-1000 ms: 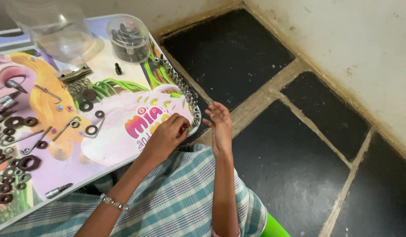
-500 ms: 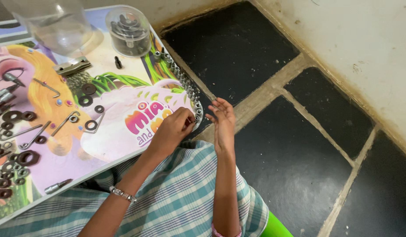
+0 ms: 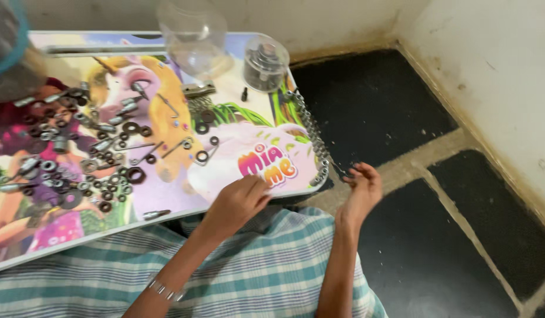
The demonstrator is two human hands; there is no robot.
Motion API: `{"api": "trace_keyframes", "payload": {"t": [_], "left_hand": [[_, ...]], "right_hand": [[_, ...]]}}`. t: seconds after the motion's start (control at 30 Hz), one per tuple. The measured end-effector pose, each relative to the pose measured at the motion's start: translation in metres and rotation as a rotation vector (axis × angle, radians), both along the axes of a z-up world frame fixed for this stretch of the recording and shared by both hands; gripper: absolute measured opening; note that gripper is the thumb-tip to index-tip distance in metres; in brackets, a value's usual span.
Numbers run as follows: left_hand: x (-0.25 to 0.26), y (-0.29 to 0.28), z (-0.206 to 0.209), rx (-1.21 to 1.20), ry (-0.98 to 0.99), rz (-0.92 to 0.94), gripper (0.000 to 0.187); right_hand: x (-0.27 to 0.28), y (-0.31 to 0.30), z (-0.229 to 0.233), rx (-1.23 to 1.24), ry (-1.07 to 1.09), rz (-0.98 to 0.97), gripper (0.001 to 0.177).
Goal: The person sits on the floor with a tray on their lap and repeatedly picks up small metal washers and pins, inserting the pins into the washers and placing the assembled pieces into a container. They occasionally sort the parts on the tray and transfer them between containers.
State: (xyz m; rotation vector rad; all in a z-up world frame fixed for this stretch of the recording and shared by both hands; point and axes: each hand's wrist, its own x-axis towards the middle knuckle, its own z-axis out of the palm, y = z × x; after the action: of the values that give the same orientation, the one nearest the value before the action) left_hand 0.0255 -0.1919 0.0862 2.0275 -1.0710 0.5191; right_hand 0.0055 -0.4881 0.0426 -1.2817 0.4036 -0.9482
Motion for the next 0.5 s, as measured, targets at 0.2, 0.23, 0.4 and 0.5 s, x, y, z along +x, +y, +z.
{"api": "trace_keyframes", "payload": {"t": [0.2,0.23,0.4,0.5], "left_hand": [[-0.033,0.110,-0.013,0.320,-0.332,0.227,0.024],[-0.036,0.125,-0.015,0.358,-0.346,0.248,0.028],[-0.039,0.206,-0.014,0.106,-0.286,0.682,0.017],[-0.034,0.238,-0.017,-0.101,-0.220,0.827,0.019]], "right_hand": [[-0.001,0.048,0.021,-0.441,-0.085,-0.212,0.015],[-0.002,0.058,0.024,-0.504,-0.078,-0.180,0.015],[-0.001,0.107,0.032,-0.889,0.000,-0.037,0.020],[-0.001,0.134,0.030,-1.062,0.054,0.102,0.020]]}}
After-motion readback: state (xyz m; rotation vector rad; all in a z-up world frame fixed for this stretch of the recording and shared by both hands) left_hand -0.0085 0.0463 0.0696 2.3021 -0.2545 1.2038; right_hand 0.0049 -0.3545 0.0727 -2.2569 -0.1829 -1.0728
